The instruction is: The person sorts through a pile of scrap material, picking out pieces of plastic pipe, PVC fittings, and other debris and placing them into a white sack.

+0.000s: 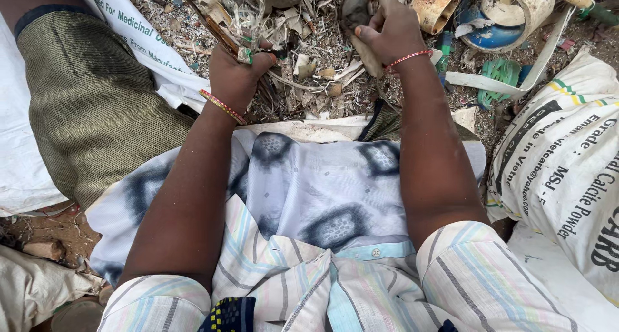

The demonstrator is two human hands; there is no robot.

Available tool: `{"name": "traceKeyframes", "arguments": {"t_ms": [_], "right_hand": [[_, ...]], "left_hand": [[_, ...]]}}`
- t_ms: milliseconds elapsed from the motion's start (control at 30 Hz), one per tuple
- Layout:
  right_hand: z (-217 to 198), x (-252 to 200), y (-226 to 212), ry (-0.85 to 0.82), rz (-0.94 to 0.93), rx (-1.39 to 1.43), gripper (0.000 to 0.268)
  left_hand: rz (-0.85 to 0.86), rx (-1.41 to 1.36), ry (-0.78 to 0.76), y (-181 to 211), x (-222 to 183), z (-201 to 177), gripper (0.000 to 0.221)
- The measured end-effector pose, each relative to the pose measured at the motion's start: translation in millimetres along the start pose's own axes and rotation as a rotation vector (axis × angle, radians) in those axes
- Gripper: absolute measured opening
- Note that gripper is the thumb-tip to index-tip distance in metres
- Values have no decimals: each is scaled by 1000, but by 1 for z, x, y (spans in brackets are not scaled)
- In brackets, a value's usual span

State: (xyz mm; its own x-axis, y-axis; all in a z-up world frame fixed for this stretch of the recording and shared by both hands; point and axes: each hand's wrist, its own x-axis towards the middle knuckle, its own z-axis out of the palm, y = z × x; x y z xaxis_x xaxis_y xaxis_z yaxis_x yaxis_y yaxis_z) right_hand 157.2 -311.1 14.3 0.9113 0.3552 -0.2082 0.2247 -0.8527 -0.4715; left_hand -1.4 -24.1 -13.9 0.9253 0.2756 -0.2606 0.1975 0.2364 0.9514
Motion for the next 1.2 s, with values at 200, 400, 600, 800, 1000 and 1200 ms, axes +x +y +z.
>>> {"name": "traceKeyframes", "arguments": {"t_ms": [200, 400, 600, 800, 1000, 1200], "right_hand": [[-1, -3, -3, 78, -5, -188, 14], [28, -19, -45, 96, -583, -338, 59], [33, -16, -58, -86, -335, -228, 51], [-11, -16, -52, -301, -381, 463, 32], [-11, -27, -71, -398, -412, 718, 31], [-11, -37, -84, -407, -501, 764, 46]], "left_hand": [[19, -72, 30, -8, 1, 0, 22], [-19, -135, 104, -12, 5, -2, 19], [-46, -80, 34, -8, 4, -1, 19], [-48, 134, 41, 8, -1, 2, 29], [-62, 65, -135, 27, -10, 11, 40], [236, 286, -260, 22, -10, 9, 38]]}}
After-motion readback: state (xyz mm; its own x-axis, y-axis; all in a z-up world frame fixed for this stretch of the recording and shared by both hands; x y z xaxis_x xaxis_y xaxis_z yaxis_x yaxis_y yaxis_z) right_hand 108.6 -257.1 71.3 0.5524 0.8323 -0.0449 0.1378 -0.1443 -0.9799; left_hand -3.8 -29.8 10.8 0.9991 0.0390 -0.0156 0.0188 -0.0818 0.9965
